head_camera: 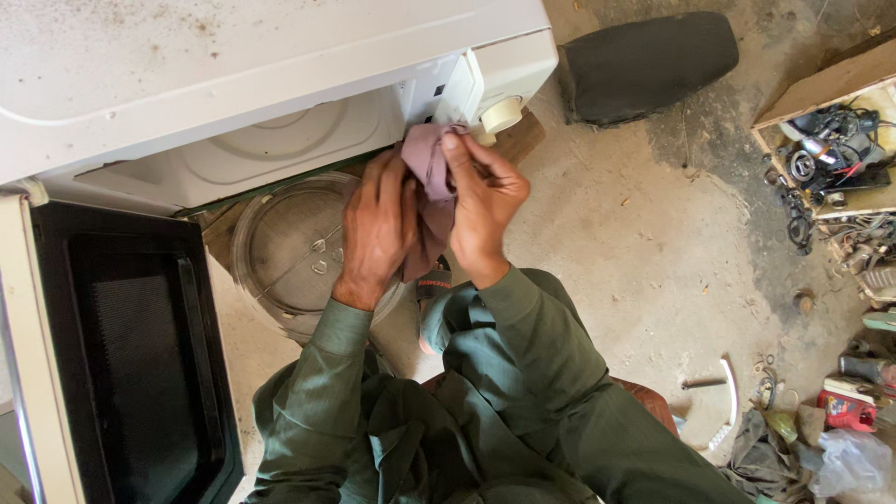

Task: The person opens a white microwave, removes the glass turntable, and wipes the interior walls and ceiling with a cloth. They then wipe the exterior control panel and door area before placing the turntable back inside.

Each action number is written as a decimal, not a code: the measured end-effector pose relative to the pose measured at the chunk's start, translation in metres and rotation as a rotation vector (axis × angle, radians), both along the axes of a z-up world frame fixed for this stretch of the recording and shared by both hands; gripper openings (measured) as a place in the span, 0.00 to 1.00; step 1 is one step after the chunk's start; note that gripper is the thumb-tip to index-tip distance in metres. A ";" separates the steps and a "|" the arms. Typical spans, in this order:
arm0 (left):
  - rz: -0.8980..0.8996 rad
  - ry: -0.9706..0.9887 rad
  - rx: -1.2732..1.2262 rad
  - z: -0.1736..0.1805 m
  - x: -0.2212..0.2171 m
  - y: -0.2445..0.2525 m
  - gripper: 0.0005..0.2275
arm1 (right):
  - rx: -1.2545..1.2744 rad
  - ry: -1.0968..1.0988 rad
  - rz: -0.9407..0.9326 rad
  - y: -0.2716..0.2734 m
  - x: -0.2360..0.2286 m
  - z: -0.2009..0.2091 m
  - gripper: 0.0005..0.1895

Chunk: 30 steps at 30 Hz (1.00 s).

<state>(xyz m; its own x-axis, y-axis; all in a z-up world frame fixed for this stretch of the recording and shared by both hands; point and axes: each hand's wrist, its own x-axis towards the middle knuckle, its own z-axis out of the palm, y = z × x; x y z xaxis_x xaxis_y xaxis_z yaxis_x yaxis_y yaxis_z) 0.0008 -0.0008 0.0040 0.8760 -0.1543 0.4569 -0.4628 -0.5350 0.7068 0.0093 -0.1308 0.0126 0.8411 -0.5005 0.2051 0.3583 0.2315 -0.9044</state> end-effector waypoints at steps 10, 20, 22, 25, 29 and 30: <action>0.104 -0.157 -0.198 -0.002 0.002 0.010 0.15 | -0.695 -0.335 0.038 -0.017 0.005 0.005 0.07; 0.144 -0.176 -0.531 0.050 0.017 -0.057 0.15 | -0.364 0.066 -0.230 -0.072 0.041 -0.007 0.30; 0.164 -0.243 -0.439 0.055 0.026 -0.077 0.18 | -0.333 0.085 -0.100 -0.074 0.046 -0.008 0.36; 0.198 -0.300 -0.368 0.046 0.039 -0.087 0.19 | -0.284 0.040 0.039 -0.066 0.048 -0.007 0.38; 0.254 -0.302 -0.317 0.030 0.032 -0.085 0.17 | -0.188 0.078 0.066 -0.054 0.041 0.000 0.37; 0.240 -0.283 -0.331 0.031 0.029 -0.085 0.17 | -0.121 0.061 0.119 -0.053 0.040 0.001 0.36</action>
